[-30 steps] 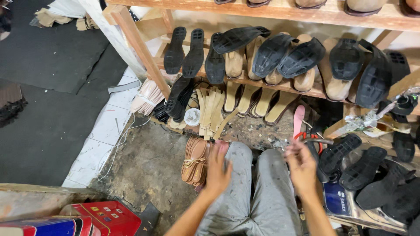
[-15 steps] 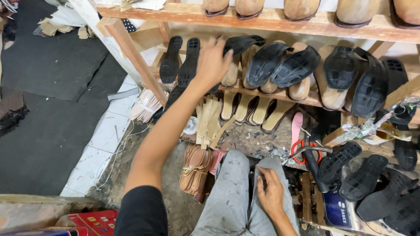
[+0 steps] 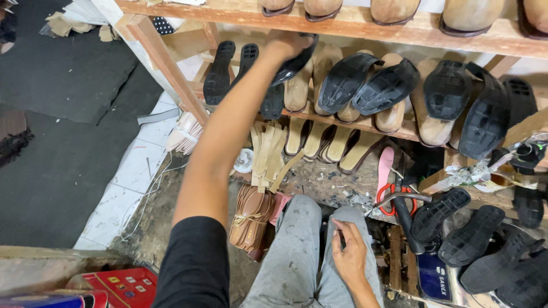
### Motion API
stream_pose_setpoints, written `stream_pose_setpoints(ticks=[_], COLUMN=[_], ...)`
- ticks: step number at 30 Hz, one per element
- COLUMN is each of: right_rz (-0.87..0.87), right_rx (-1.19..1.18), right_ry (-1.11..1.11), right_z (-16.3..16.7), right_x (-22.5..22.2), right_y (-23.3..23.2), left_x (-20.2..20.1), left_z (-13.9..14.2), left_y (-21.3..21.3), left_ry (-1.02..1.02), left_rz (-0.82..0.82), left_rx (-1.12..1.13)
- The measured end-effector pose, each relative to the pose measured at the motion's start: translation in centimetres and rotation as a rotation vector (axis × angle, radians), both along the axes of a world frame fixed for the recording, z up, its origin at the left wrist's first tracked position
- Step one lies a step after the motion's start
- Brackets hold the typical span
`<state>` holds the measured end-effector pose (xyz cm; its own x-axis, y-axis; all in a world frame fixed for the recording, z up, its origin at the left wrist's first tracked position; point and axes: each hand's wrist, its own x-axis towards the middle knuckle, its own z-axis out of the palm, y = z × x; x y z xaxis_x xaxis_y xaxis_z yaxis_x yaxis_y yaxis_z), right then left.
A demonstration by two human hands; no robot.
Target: The person sits on the floor of a shoe workshop and sorts rubber shoe soles. They pick soles from a wooden rack, pair and stack matching soles on their lap, and place stacked pairs back onto the rack, also handling a bundle of tan insoles.
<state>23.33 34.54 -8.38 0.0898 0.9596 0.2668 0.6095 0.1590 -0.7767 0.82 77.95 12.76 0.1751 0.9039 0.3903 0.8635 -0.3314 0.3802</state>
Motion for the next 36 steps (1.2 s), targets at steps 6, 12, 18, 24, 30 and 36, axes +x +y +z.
stream_pose_setpoints(ticks=[6, 12, 18, 24, 30, 36], right_rz=[0.018, 0.026, 0.031, 0.022, 0.018, 0.022], right_rx=[0.039, 0.075, 0.073, 0.054, 0.042, 0.042], right_ry=[0.051, 0.017, -0.001, -0.023, -0.027, -0.028], right_z=[0.3, 0.1, -0.2, 0.1, 0.2, -0.1], right_x=[0.3, 0.1, -0.4, -0.8, -0.7, -0.8], right_y=[-0.2, 0.3, 0.7, 0.8, 0.8, 0.8], left_x=[-8.9, -15.1, -17.7, -18.6, -18.5, -16.9], left_z=[-0.8, -1.3, -4.1, -6.1, -3.3, -4.2], left_y=[-3.2, -4.3, -3.7, -3.8, -3.7, -2.5], left_ry=[-0.773, -0.838, -0.353, -0.264, -0.83, -1.08], left_rz=[-0.091, 0.296, 0.579, 0.596, 0.268, 0.125], left_rx=[-0.09, -0.101, -0.241, -0.133, -0.223, -0.393])
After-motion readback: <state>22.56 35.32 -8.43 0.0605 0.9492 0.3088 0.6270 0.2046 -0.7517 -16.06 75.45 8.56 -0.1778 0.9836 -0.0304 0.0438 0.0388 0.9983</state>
